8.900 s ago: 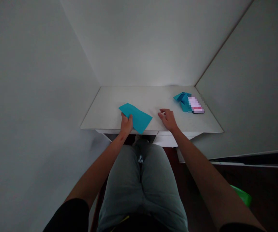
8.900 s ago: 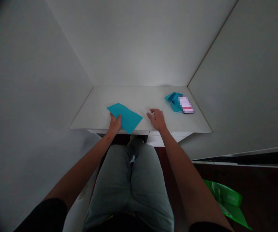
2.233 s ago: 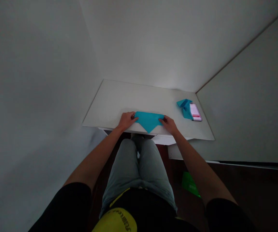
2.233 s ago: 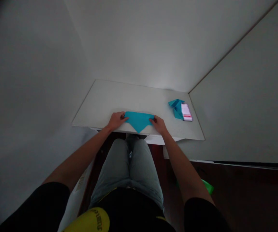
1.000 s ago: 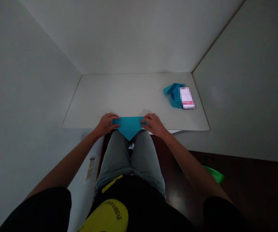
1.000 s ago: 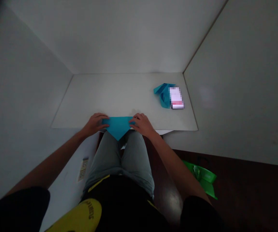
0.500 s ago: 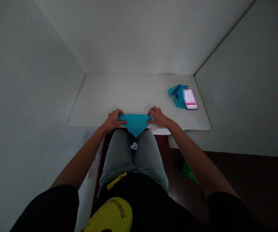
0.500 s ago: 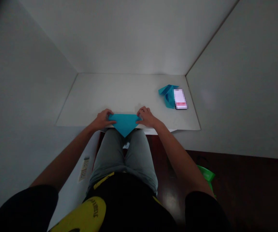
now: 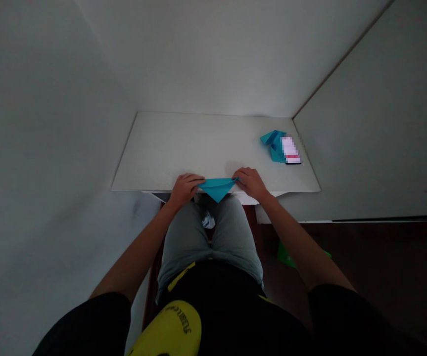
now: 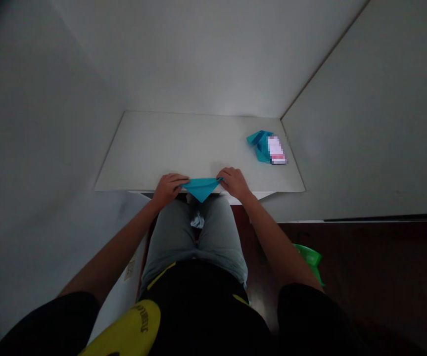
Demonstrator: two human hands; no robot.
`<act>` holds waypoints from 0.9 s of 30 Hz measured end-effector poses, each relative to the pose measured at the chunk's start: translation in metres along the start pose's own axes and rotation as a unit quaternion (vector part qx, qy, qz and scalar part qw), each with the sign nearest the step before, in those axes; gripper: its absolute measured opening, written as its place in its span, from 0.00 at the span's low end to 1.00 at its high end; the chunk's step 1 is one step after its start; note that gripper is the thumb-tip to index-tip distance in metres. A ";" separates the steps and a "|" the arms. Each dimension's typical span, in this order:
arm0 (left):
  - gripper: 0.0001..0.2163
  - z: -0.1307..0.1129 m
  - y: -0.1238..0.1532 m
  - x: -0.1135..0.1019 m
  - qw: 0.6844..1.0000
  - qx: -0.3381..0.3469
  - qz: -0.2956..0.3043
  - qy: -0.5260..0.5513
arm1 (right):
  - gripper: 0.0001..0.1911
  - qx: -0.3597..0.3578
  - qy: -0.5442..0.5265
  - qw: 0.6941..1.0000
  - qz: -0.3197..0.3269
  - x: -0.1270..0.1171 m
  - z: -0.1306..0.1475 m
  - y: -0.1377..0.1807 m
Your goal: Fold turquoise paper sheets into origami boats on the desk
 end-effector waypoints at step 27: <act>0.11 0.005 0.018 0.001 0.998 -0.038 -0.043 0.041 | 0.16 0.079 -0.037 0.986 -0.139 0.023 0.011 0.051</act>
Point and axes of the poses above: each hand's wrist, its own y-axis away from the middle knuckle, its own x-axis out of the palm, z = x × y, the point moved 9 cm from there along -y, towards the middle knuckle, and after that the axes turned 4 degrees about -z, right-handed, at the moved point
